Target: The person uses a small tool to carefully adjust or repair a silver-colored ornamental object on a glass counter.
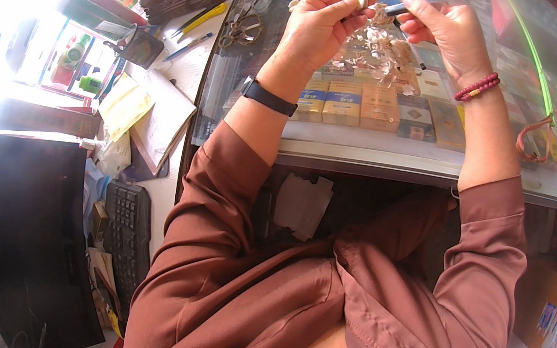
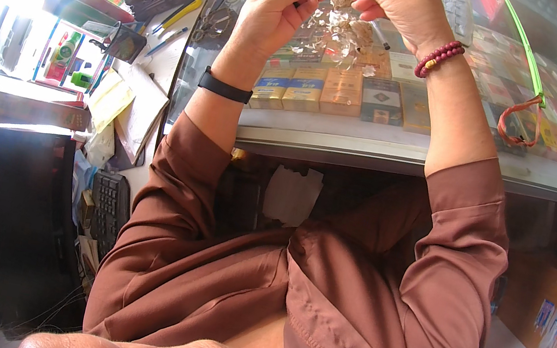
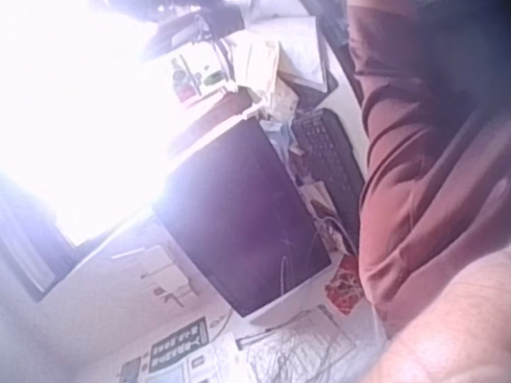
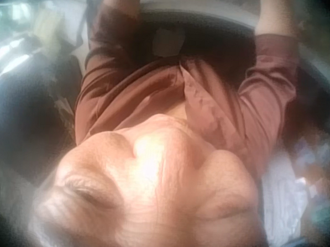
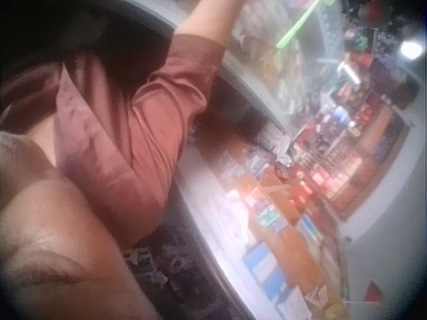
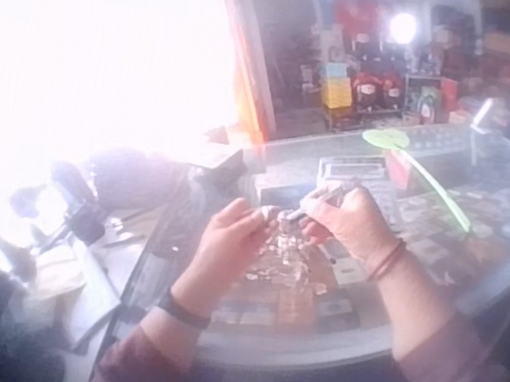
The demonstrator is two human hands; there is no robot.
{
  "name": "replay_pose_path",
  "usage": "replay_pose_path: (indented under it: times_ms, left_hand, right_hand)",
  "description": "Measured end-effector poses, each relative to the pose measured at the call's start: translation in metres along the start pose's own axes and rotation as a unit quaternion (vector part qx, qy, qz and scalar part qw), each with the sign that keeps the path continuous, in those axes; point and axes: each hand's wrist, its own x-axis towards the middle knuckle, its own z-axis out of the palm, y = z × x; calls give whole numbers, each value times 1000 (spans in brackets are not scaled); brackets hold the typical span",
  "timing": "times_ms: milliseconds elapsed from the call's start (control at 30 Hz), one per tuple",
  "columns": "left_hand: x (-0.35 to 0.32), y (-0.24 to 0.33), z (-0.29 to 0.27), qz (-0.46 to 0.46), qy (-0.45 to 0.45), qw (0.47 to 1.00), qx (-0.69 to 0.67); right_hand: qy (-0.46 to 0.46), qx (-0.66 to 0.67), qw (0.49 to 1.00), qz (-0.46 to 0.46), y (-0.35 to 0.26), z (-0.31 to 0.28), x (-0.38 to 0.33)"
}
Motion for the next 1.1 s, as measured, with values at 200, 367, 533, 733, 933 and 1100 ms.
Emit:
replay_pose_path:
  times_ms: [200, 367, 533, 733, 933, 1100]
  left_hand:
    - [-1, -1, -2, 21, 19, 999, 44]
    - [0, -1, -5, -8, -15, 998, 59]
    - [0, -2, -8, -23, -41, 998, 38]
    - [-2, -1, -7, -38, -40, 998, 11]
    - [-4, -1, -3, -39, -21, 999, 26]
    - [-4, -4, -7, -46, -19, 999, -16]
  right_hand:
    - [-7, -12, 1000, -3, -15, 9, -5]
    - [-11, 1, 1000, -6, -20, 8, -5]
    - [-35, 23, 999, -21, -22, 10, -6]
    - [-51, 17, 999, -9, -23, 9, -6]
    - [-69, -27, 997, -37, -30, 13, -9]
    - [-59, -78, 991, -86, -25, 17, -8]
